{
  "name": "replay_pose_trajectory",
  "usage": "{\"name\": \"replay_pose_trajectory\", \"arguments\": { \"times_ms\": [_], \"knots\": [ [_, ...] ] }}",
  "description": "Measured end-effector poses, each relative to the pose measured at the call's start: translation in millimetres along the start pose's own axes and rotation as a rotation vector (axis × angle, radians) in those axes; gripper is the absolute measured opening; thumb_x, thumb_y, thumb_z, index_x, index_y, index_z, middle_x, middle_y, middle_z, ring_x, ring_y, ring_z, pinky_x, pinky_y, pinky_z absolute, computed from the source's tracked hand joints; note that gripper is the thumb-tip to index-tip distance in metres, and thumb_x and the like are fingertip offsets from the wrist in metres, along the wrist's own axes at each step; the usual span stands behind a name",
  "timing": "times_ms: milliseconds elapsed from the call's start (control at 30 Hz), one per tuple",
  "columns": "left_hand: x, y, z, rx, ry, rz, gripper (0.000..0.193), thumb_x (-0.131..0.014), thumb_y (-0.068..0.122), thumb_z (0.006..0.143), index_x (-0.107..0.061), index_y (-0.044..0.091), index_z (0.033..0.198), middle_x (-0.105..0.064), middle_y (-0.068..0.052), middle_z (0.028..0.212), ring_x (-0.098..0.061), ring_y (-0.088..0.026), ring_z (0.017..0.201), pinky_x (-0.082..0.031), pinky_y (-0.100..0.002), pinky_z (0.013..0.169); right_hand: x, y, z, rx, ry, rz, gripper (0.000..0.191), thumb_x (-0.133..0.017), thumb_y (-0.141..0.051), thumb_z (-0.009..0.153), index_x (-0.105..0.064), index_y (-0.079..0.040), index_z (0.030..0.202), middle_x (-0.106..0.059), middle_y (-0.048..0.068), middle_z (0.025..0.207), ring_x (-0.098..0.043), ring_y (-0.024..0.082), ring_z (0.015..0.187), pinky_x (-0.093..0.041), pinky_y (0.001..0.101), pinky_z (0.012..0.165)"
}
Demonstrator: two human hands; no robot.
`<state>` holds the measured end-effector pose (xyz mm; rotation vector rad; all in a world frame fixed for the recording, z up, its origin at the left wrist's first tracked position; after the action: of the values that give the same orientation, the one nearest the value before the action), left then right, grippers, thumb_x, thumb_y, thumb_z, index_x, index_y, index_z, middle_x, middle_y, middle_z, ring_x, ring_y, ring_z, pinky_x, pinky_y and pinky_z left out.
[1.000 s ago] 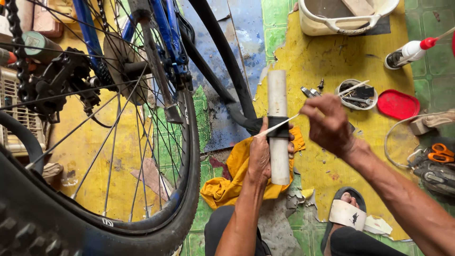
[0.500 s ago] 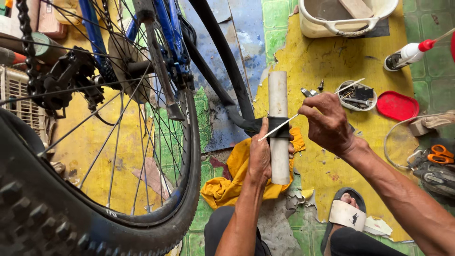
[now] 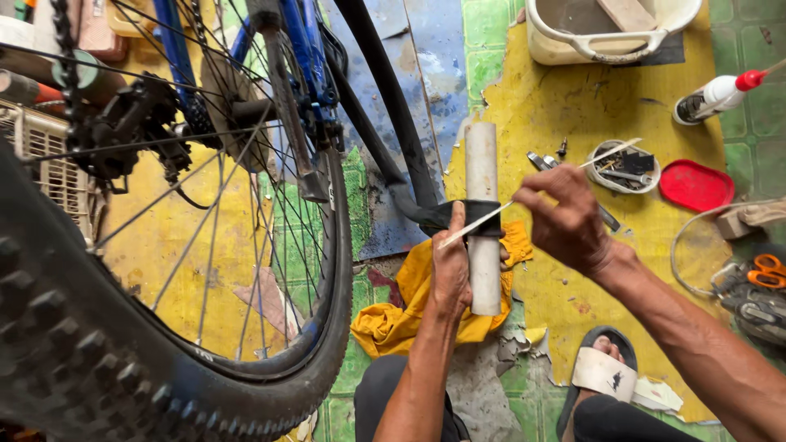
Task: The person retrieves a tool from a drawer and uses it to work on a bicycle tire. They then use a yellow cloth to wipe the tire and a metal rod to adjust or inspect the tire's inner tube.
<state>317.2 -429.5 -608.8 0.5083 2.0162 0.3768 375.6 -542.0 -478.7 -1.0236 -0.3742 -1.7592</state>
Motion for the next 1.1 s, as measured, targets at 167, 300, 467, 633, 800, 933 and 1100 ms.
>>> {"name": "replay_pose_trajectory", "arguments": {
  "times_ms": [167, 300, 467, 633, 800, 933, 1100],
  "knots": [
    [1.1, -2.3, 0.6, 0.025, 0.025, -0.026, 0.057, -0.051, 0.047, 0.111, -0.069, -0.005, 0.099, -0.069, -0.016, 0.074, -0.068, -0.022, 0.055, -0.059, -0.033, 0.047, -7.5, -1.6, -2.5, 0.038, -0.044, 0.030, 0.030, -0.061, 0.015, 0.078, -0.066, -0.005, 0.099, -0.065, 0.010, 0.098, -0.063, 0.027, 0.089, -0.048, 0.0433, 0.085],
    [-2.0, -0.1, -0.2, -0.052, 0.007, 0.003, 0.050, -0.055, 0.044, 0.108, -0.069, -0.003, 0.099, -0.068, -0.012, 0.073, -0.067, -0.022, 0.053, -0.058, -0.034, 0.045, -1.1, 4.2, -3.7, -0.057, 0.017, -0.016, 0.025, -0.065, 0.012, 0.083, -0.065, -0.004, 0.103, -0.063, 0.010, 0.099, -0.062, 0.029, 0.092, -0.046, 0.0451, 0.087],
    [-4.4, -5.1, 0.6, -0.024, 0.021, -0.006, 0.048, -0.057, 0.043, 0.108, -0.069, -0.002, 0.099, -0.068, -0.012, 0.075, -0.067, -0.021, 0.055, -0.057, -0.033, 0.047, -3.0, 0.8, -6.3, -0.041, -0.034, 0.007, 0.030, -0.062, 0.013, 0.077, -0.066, -0.004, 0.101, -0.065, 0.010, 0.099, -0.063, 0.029, 0.091, -0.047, 0.0442, 0.086],
    [-2.7, -1.2, 0.0, -0.067, 0.031, -0.010, 0.048, -0.057, 0.042, 0.110, -0.069, -0.003, 0.101, -0.068, -0.011, 0.077, -0.066, -0.019, 0.057, -0.056, -0.031, 0.047, -3.9, 0.6, -8.1, -0.037, -0.031, -0.007, 0.030, -0.062, 0.012, 0.077, -0.067, -0.004, 0.102, -0.065, 0.010, 0.099, -0.063, 0.029, 0.092, -0.047, 0.0455, 0.087],
    [-3.3, 0.4, -0.5, -0.066, 0.001, 0.023, 0.051, -0.054, 0.045, 0.107, -0.069, -0.004, 0.099, -0.068, -0.012, 0.073, -0.066, -0.020, 0.053, -0.057, -0.032, 0.044, -2.8, 5.4, -9.0, -0.101, 0.004, -0.012, 0.026, -0.065, 0.012, 0.084, -0.065, -0.005, 0.104, -0.064, 0.009, 0.103, -0.063, 0.030, 0.096, -0.047, 0.0471, 0.090],
    [-3.1, -2.7, 2.5, -0.011, -0.004, -0.081, 0.051, -0.052, 0.045, 0.110, -0.067, -0.004, 0.103, -0.069, -0.012, 0.078, -0.067, -0.020, 0.055, -0.057, -0.032, 0.047, -8.0, -0.2, -8.1, -0.032, -0.025, 0.016, 0.031, -0.060, 0.014, 0.077, -0.066, -0.005, 0.099, -0.065, 0.011, 0.100, -0.062, 0.031, 0.092, -0.046, 0.0451, 0.086],
    [-4.0, -4.0, 4.8, -0.005, -0.028, -0.047, 0.051, -0.048, 0.046, 0.110, -0.067, -0.001, 0.106, -0.069, -0.013, 0.080, -0.067, -0.021, 0.055, -0.058, -0.033, 0.046, -1.9, 0.9, -5.2, -0.072, 0.034, -0.062, 0.027, -0.064, 0.012, 0.082, -0.065, -0.003, 0.104, -0.064, 0.011, 0.101, -0.062, 0.032, 0.096, -0.047, 0.0467, 0.088]
  ]
}}
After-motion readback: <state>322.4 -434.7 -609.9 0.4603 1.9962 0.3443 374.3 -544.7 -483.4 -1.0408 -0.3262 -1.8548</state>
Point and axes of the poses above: each hand's wrist, its own z-axis towards the middle knuckle, its own x-axis out of the back of the hand, y = z × x, the point moved 7 cm from there along z, towards the middle knuckle
